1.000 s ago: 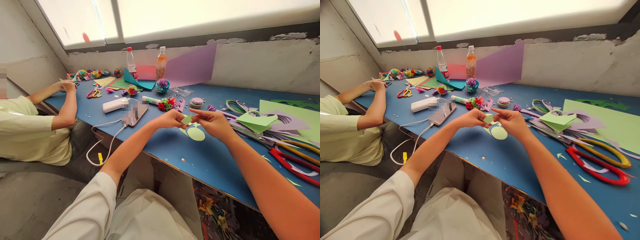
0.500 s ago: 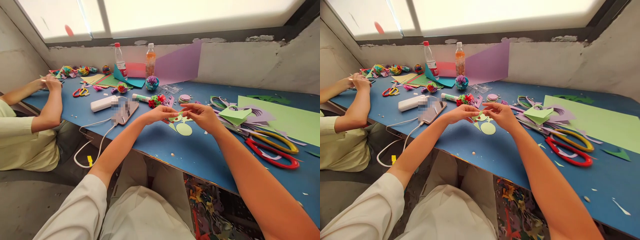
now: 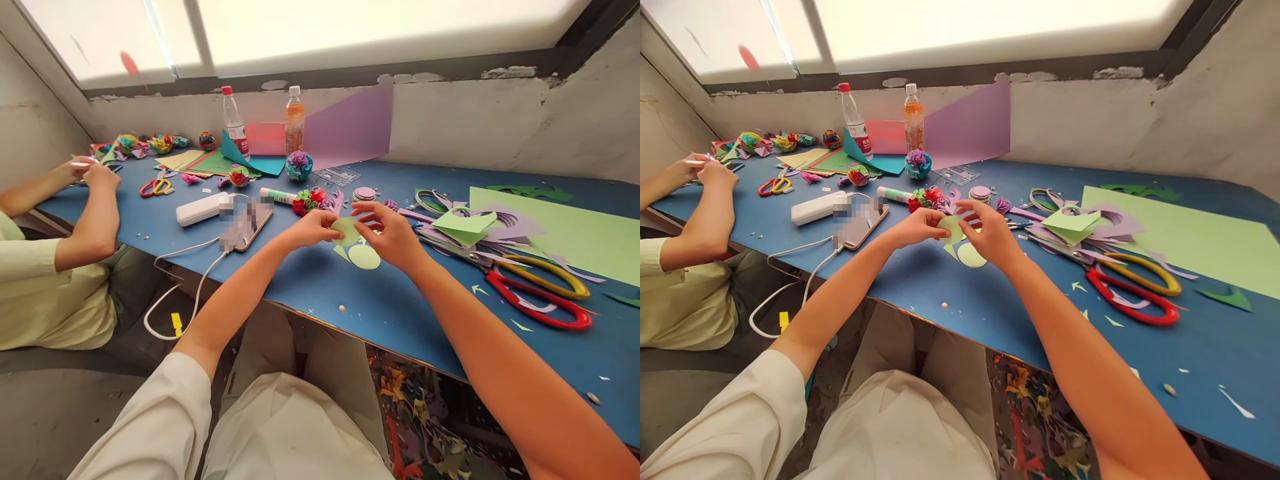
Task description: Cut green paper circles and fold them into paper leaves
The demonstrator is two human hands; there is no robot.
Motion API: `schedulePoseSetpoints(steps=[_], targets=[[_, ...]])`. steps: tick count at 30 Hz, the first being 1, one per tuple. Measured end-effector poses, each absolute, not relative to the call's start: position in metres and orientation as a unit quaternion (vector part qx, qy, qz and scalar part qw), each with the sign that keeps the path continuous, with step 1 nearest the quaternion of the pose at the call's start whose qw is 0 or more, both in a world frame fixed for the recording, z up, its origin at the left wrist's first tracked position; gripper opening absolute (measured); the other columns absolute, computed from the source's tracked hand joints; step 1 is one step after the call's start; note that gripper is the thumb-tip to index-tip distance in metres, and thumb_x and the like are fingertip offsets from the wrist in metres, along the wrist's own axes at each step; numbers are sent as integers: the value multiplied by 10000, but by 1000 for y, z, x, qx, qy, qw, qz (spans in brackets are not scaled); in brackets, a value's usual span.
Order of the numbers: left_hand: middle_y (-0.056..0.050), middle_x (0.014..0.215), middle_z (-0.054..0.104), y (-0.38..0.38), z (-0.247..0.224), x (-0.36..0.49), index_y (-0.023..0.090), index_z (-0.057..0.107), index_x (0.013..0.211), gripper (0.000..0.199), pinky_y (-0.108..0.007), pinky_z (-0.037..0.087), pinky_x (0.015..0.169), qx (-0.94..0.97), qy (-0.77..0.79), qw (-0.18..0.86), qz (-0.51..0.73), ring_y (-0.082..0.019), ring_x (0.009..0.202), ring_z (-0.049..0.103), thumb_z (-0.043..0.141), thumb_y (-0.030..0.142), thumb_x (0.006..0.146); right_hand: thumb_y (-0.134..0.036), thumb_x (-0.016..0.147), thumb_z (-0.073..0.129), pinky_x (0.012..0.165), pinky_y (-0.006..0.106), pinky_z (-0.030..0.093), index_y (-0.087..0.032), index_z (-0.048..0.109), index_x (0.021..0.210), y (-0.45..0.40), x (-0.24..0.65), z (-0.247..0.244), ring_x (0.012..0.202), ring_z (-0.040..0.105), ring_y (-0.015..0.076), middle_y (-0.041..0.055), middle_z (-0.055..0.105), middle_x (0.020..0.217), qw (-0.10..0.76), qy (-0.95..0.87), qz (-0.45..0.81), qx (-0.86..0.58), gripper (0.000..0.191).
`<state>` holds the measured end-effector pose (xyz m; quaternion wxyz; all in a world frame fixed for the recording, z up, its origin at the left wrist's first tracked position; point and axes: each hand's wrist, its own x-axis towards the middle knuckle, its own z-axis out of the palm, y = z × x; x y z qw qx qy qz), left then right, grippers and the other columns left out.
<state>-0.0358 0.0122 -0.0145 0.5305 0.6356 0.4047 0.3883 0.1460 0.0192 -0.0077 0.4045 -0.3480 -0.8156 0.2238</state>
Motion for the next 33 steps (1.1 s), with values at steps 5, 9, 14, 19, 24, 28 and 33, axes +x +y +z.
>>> schedulePoseSetpoints(steps=[5, 9, 14, 19, 24, 28, 33], targets=[[-25, 787, 653, 10, -10, -37, 93, 597, 886, 248, -303, 513, 719, 593, 416, 536, 433, -124, 734, 614, 683, 97, 653, -110, 811, 429, 844, 413, 496, -239, 650, 954, 22, 149, -12, 986, 582, 217, 89, 547, 1136, 391, -876, 68, -275, 293], [-35, 764, 661, 9, -7, -37, 99, 564, 902, 186, -314, 532, 712, 570, 424, 553, 436, -135, 711, 640, 635, 132, 734, -164, 815, 496, 860, 433, 491, -235, 656, 928, 28, 155, -15, 968, 590, 224, 98, 526, 1161, 356, -899, 51, -251, 208], [-13, 754, 658, 8, -6, -38, 138, 524, 1044, 331, -300, 539, 692, 554, 420, 560, 451, -135, 701, 648, 621, 89, 732, -218, 796, 578, 909, 450, 466, -261, 649, 972, 27, 155, -12, 1050, 559, 246, 93, 505, 1210, 354, -902, 55, -239, 195], [-17, 803, 668, 8, -7, -37, 152, 557, 1023, 298, -274, 527, 685, 575, 404, 546, 457, -121, 715, 634, 628, 124, 736, -293, 832, 574, 873, 430, 478, -268, 671, 822, 22, 149, -11, 1076, 547, 250, 78, 558, 1170, 372, -893, 49, -249, 100], [-16, 769, 653, 9, -7, -37, 114, 572, 887, 182, -264, 519, 675, 557, 412, 539, 479, -117, 713, 621, 652, 177, 736, -278, 853, 545, 936, 453, 434, -259, 650, 814, 21, 148, -11, 1107, 551, 251, 72, 602, 1176, 385, -884, 49, -261, 113], [-33, 804, 665, 9, -6, -38, 130, 594, 1012, 330, -250, 512, 663, 572, 393, 541, 475, -131, 746, 632, 691, 255, 722, -313, 853, 542, 923, 449, 446, -236, 625, 788, 18, 145, -10, 1093, 569, 252, 82, 632, 1142, 421, -861, 73, -277, 130], [-71, 906, 666, 6, -6, -36, 138, 626, 991, 409, -256, 509, 667, 615, 343, 555, 443, -170, 843, 641, 703, 409, 695, -373, 836, 554, 706, 352, 525, -229, 617, 801, 10, 139, -7, 906, 635, 224, 66, 688, 958, 479, -796, 123, -347, 161]])
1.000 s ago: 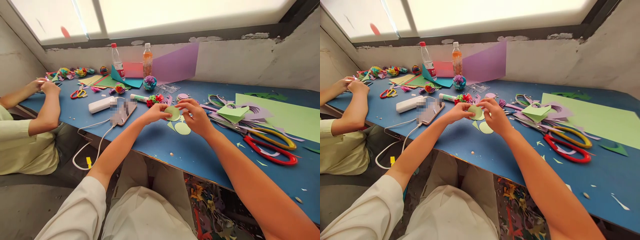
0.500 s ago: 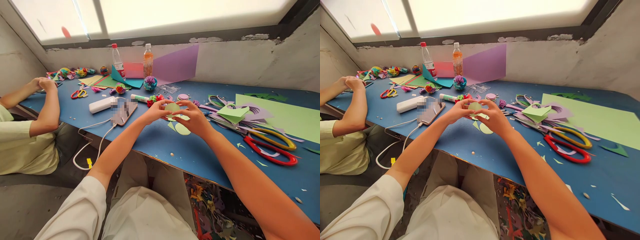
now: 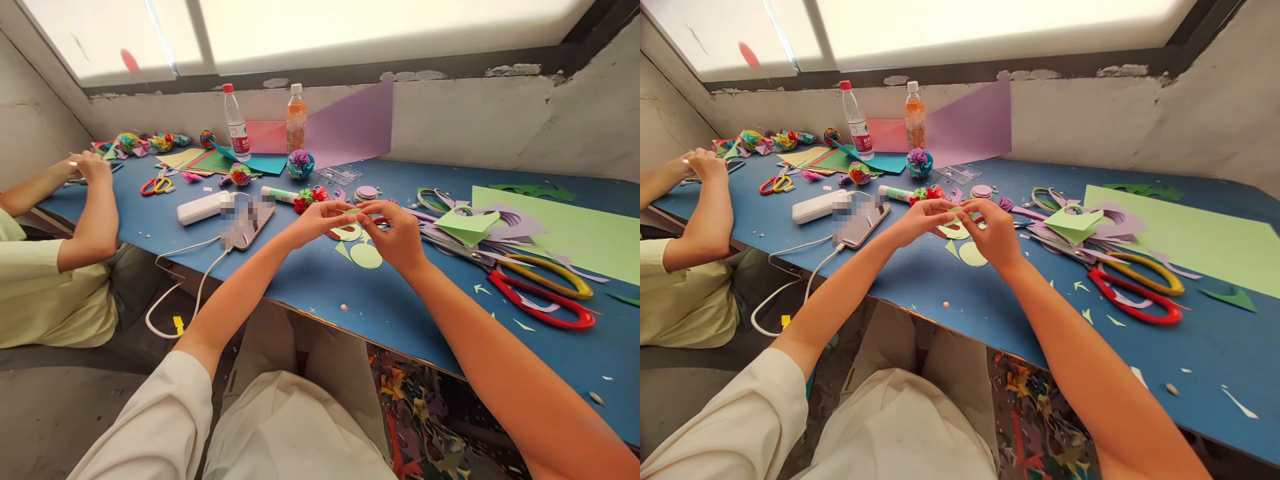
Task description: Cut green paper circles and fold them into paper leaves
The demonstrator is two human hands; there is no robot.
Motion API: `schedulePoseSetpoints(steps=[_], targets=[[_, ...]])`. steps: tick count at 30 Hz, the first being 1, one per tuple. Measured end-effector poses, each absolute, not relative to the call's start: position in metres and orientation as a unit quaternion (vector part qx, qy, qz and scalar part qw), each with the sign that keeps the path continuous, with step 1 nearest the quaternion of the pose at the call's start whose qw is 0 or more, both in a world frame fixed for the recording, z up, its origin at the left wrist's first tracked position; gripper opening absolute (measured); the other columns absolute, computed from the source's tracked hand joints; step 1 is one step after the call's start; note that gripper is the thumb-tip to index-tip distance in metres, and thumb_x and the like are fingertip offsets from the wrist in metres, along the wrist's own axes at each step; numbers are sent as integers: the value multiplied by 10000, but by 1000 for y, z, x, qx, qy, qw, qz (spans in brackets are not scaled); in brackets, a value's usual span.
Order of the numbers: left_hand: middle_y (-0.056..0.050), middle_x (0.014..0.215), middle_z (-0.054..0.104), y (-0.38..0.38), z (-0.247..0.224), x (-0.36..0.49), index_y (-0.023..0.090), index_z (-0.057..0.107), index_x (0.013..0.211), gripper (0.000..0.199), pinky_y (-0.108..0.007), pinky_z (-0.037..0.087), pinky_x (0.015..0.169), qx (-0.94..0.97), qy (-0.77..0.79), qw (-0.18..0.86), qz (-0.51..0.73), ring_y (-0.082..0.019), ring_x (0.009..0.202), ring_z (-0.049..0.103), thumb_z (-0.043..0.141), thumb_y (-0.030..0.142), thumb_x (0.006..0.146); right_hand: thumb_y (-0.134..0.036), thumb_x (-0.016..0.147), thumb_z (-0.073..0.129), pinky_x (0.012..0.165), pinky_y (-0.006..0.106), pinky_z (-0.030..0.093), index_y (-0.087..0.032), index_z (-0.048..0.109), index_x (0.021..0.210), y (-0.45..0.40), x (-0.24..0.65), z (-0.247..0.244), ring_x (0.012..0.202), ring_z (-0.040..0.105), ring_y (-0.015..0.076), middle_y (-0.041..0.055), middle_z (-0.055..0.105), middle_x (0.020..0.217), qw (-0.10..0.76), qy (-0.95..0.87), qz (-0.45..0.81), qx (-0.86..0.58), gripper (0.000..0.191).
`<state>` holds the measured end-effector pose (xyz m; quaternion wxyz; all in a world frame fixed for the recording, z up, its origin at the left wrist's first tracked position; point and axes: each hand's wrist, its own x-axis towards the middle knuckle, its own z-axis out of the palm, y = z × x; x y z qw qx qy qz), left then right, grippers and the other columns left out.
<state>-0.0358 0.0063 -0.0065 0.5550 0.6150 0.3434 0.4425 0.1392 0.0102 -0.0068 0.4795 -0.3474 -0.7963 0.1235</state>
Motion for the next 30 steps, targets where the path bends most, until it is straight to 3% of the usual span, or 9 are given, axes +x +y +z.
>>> schedulePoseSetpoints(steps=[4, 19, 26, 30], targets=[[-46, 825, 663, 8, -10, -33, 128, 631, 963, 413, -252, 500, 659, 625, 331, 540, 456, -140, 783, 623, 776, 294, 614, -371, 801, 594, 651, 308, 524, -224, 620, 793, 9, 138, -7, 797, 636, 189, 51, 676, 881, 501, -769, 154, -365, 149], [-46, 749, 688, 13, -17, -33, 105, 638, 898, 288, -229, 485, 643, 621, 333, 532, 469, -125, 744, 644, 730, 232, 656, -314, 766, 614, 668, 327, 533, -215, 631, 788, 9, 135, -9, 754, 646, 187, 32, 681, 816, 509, -753, 179, -376, 103], [-52, 745, 687, 13, -16, -33, 93, 633, 885, 275, -280, 493, 693, 620, 353, 534, 454, -146, 757, 654, 734, 208, 657, -340, 777, 595, 678, 339, 538, -221, 644, 774, 10, 135, -11, 725, 641, 184, 26, 673, 773, 501, -763, 175, -370, 129], [-30, 668, 658, 9, -13, -31, 77, 650, 765, 138, -238, 484, 648, 654, 379, 522, 395, -87, 620, 613, 685, 199, 712, -309, 774, 591, 699, 350, 537, -226, 660, 764, 10, 135, -12, 710, 639, 183, 20, 678, 750, 491, -773, 171, -363, 108]])
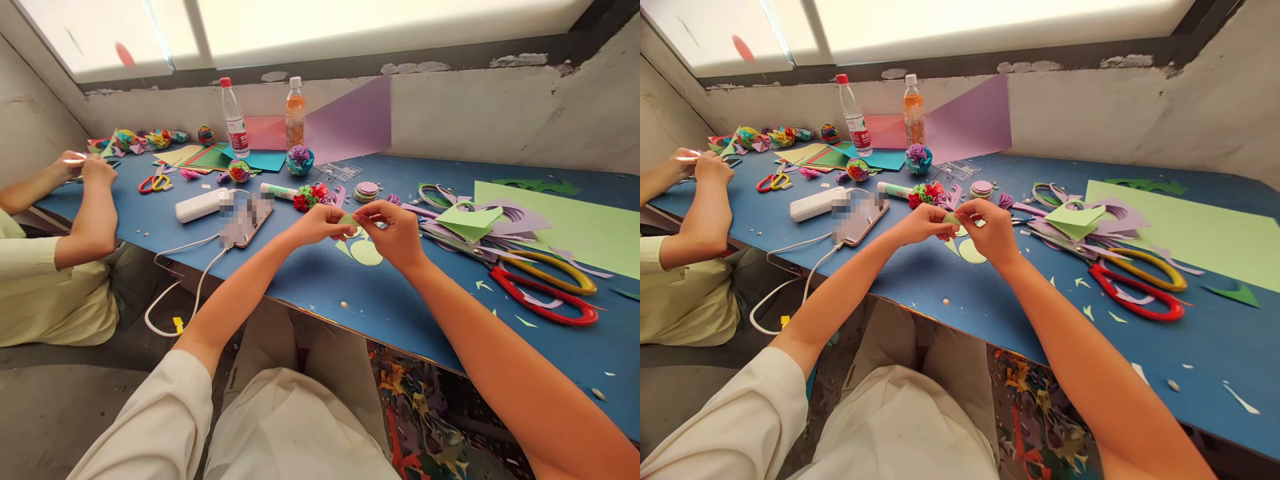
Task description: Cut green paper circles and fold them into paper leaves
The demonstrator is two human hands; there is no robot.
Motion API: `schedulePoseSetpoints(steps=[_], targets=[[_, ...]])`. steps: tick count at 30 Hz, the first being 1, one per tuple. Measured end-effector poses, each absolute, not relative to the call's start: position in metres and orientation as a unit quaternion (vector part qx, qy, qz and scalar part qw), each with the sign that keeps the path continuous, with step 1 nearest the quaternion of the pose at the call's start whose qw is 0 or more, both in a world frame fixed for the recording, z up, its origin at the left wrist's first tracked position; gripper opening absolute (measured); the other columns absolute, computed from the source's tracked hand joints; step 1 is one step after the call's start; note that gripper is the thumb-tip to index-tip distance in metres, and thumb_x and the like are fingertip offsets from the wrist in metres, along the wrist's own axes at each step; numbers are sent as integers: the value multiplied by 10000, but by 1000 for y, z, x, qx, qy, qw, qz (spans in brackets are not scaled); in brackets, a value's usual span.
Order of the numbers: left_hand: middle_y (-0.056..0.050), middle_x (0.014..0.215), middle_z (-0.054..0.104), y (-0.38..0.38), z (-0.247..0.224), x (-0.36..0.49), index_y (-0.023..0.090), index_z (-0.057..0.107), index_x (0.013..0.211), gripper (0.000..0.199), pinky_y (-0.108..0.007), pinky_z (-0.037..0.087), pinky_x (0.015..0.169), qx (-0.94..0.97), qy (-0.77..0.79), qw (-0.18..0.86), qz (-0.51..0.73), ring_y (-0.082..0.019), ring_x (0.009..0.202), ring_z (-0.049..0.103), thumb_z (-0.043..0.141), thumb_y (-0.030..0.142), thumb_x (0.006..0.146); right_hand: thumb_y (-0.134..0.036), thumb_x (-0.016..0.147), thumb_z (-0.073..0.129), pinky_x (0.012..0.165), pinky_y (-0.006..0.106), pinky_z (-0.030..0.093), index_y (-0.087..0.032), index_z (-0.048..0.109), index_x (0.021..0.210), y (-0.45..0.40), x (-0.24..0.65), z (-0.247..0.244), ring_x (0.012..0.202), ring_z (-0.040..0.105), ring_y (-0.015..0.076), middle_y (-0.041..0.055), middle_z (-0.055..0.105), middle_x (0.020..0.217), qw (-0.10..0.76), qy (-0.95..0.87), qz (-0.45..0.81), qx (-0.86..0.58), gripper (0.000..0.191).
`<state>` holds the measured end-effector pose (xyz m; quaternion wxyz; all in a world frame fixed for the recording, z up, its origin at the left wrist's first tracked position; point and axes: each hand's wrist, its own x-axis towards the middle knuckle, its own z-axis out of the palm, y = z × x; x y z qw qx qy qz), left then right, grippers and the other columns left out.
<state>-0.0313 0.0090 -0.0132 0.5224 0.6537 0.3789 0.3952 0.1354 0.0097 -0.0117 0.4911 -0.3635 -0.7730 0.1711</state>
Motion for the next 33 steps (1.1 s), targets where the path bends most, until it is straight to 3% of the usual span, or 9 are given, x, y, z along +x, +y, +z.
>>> schedulePoseSetpoints(steps=[4, 8, 11, 16, 20, 23, 27, 33], targets=[[-20, 578, 637, 8, -13, -31, 80, 644, 656, 157, -211, 473, 582, 669, 409, 481, 392, -71, 525, 575, 654, 208, 746, -310, 759, 617, 722, 357, 535, -216, 691, 842, 9, 134, -11, 753, 655, 195, 26, 702, 791, 494, -767, 193, -361, 146], [-10, 542, 624, 10, -14, -32, 87, 636, 603, 187, -200, 478, 579, 666, 410, 448, 432, -77, 524, 578, 671, 214, 736, -323, 685, 690, 711, 366, 537, -199, 684, 1005, 9, 133, -9, 769, 664, 215, 36, 720, 847, 469, -756, 255, -379, 343], [-1, 526, 607, 13, -15, -33, 83, 626, 601, 179, -194, 480, 573, 662, 410, 456, 430, -72, 519, 573, 652, 183, 747, -273, 679, 677, 665, 355, 529, -182, 708, 971, 10, 133, -9, 694, 660, 211, 38, 724, 771, 450, -747, 259, -415, 307], [-23, 661, 673, 17, -16, -34, 80, 644, 730, 10, -240, 516, 688, 650, 381, 514, 409, -100, 653, 637, 636, 86, 728, -173, 702, 602, 657, 344, 529, -161, 713, 1006, 15, 136, -9, 686, 665, 206, 47, 725, 766, 462, -727, 253, -441, 323], [-36, 730, 699, 17, -16, -37, 81, 657, 772, 58, -295, 521, 785, 647, 374, 535, 394, -132, 748, 663, 650, 81, 715, -118, 716, 548, 718, 345, 544, -154, 701, 1039, 19, 141, -9, 723, 681, 197, 47, 725, 785, 453, -737, 280, -417, 360], [-59, 777, 707, 16, -14, -38, 80, 660, 806, 127, -306, 517, 794, 649, 366, 530, 405, -152, 791, 671, 672, 190, 743, -130, 736, 540, 722, 348, 556, -164, 703, 1041, 20, 143, -9, 743, 686, 199, 47, 723, 791, 457, -743, 273, -405, 347], [-97, 888, 701, 15, -11, -39, 103, 650, 899, 380, -269, 516, 697, 641, 367, 520, 429, -186, 838, 683, 588, 463, 796, -217, 780, 546, 689, 343, 565, -172, 723, 982, 18, 145, -6, 755, 686, 206, 48, 715, 776, 463, -743, 283, -391, 273], [-107, 913, 698, 12, -8, -39, 115, 646, 977, 452, -222, 496, 630, 659, 380, 495, 420, -184, 815, 688, 651, 492, 728, -401, 739, 646, 642, 329, 539, -167, 717, 904, 11, 142, 3, 724, 668, 214, 63, 718, 788, 444, -748, 262, -419, 295]])
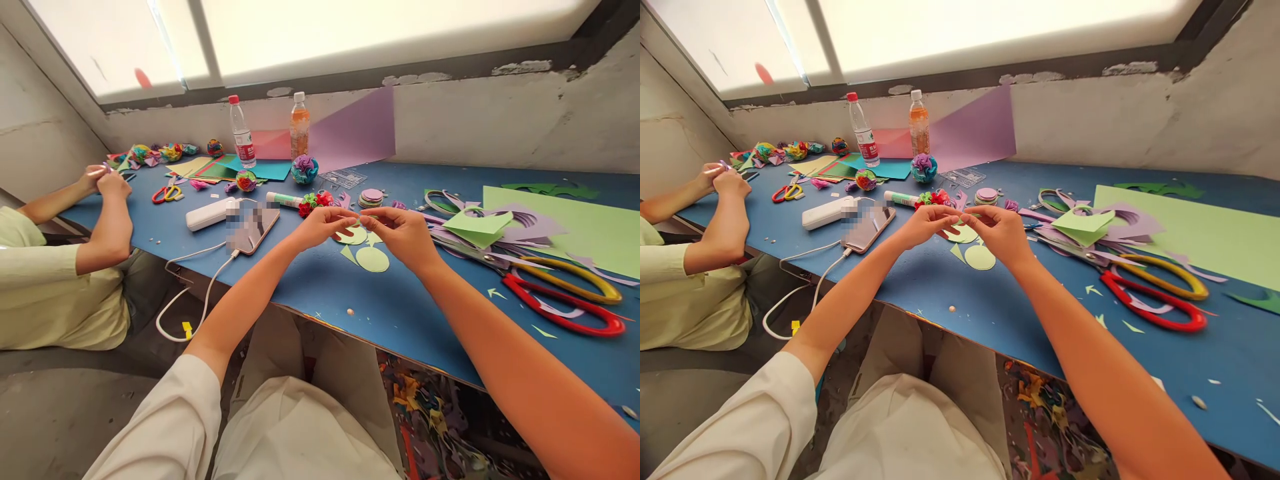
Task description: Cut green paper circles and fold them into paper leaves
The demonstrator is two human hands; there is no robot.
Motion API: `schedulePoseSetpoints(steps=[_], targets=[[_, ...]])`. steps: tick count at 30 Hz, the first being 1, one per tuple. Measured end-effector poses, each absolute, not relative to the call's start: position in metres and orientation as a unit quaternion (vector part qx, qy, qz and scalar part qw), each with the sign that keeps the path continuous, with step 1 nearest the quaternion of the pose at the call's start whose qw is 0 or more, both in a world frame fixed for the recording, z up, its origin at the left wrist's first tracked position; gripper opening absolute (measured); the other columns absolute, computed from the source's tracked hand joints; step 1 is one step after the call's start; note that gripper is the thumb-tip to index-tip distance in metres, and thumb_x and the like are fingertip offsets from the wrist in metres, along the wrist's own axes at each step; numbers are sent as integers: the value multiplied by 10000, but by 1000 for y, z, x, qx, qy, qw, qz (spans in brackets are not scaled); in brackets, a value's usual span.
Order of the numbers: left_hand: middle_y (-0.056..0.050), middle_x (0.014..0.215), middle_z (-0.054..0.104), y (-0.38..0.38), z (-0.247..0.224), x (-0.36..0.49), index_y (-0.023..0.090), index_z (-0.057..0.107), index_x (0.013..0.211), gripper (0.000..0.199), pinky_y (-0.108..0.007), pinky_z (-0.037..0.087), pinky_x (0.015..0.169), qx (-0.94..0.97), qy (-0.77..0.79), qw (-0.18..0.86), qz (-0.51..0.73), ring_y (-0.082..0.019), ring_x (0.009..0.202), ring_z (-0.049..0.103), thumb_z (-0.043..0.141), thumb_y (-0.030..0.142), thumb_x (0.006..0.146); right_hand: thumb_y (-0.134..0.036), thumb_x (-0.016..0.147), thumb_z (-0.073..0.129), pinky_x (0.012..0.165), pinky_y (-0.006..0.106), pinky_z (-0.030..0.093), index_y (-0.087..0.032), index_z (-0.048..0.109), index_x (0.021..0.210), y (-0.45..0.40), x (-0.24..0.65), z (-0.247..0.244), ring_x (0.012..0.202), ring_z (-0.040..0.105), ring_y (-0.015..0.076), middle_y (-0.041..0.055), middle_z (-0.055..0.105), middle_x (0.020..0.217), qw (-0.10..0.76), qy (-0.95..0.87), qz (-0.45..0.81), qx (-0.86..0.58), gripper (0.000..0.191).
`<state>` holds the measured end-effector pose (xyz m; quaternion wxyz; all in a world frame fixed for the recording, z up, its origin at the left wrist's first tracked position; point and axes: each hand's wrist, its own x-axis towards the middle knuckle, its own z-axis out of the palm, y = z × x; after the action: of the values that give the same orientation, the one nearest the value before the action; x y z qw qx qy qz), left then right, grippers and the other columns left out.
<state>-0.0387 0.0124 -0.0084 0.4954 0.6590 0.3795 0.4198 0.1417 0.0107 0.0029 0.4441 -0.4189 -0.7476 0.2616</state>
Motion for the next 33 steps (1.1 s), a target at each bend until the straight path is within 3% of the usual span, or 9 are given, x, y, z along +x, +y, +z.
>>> schedulePoseSetpoints(steps=[4, 9, 12, 14, 17, 20, 23, 26, 33], targets=[[-93, 858, 698, 11, -8, -38, 117, 645, 984, 409, -208, 497, 586, 656, 380, 495, 424, -197, 823, 688, 675, 436, 730, -386, 715, 664, 667, 327, 541, -152, 686, 954, 9, 140, 4, 762, 664, 204, 85, 712, 910, 443, -736, 297, -417, 335], [-58, 776, 680, 16, -12, -37, 115, 604, 1020, 277, -217, 502, 564, 646, 393, 472, 454, -160, 717, 679, 562, 323, 841, -190, 698, 592, 710, 321, 541, -164, 631, 1096, 12, 140, 0, 826, 649, 188, 86, 667, 1055, 463, -738, 295, -393, 401], [-43, 766, 669, 17, -16, -36, 120, 585, 1012, 226, -226, 500, 607, 666, 401, 399, 486, -142, 709, 653, 577, 224, 811, -158, 674, 578, 701, 320, 538, -164, 597, 1140, 12, 139, -3, 755, 641, 170, 79, 657, 1021, 470, -746, 266, -390, 467], [-49, 869, 675, 16, -18, -36, 133, 568, 976, 223, -224, 494, 654, 683, 381, 357, 511, -118, 727, 633, 613, 165, 759, -152, 669, 576, 705, 327, 535, -170, 579, 1156, 10, 138, -4, 730, 632, 169, 60, 667, 941, 453, -760, 262, -386, 488], [-43, 927, 662, 17, -21, -36, 133, 566, 805, 96, -211, 483, 698, 712, 336, 321, 526, -99, 778, 610, 603, 105, 721, -151, 678, 561, 715, 332, 528, -169, 565, 1164, 10, 136, -4, 733, 624, 172, 52, 673, 895, 439, -769, 256, -388, 486], [-46, 858, 651, 20, -23, -35, 115, 599, 698, 41, -195, 474, 663, 718, 328, 287, 542, -109, 797, 598, 578, 85, 716, -203, 691, 587, 707, 328, 523, -159, 578, 1127, 11, 136, -5, 725, 623, 174, 62, 675, 892, 451, -758, 235, -407, 438], [-54, 879, 655, 23, -25, -35, 116, 652, 845, 125, -210, 488, 641, 706, 336, 284, 555, -104, 749, 599, 569, 124, 753, -276, 708, 610, 669, 326, 515, -170, 641, 941, 11, 136, -4, 680, 620, 178, 55, 683, 812, 437, -758, 209, -438, 258], [-62, 949, 666, 25, -27, -35, 127, 654, 944, 208, -235, 504, 722, 717, 336, 276, 545, -124, 830, 615, 587, 119, 747, -284, 733, 582, 638, 321, 499, -178, 653, 784, 10, 136, -3, 630, 611, 176, 51, 687, 754, 414, -763, 177, -464, 137], [-81, 1020, 677, 24, -27, -36, 127, 660, 957, 237, -233, 502, 763, 741, 351, 236, 521, -142, 916, 617, 571, 81, 742, -265, 762, 544, 648, 321, 483, -186, 669, 842, 7, 135, -6, 671, 633, 201, 60, 699, 790, 411, -789, 105, -444, 168]])
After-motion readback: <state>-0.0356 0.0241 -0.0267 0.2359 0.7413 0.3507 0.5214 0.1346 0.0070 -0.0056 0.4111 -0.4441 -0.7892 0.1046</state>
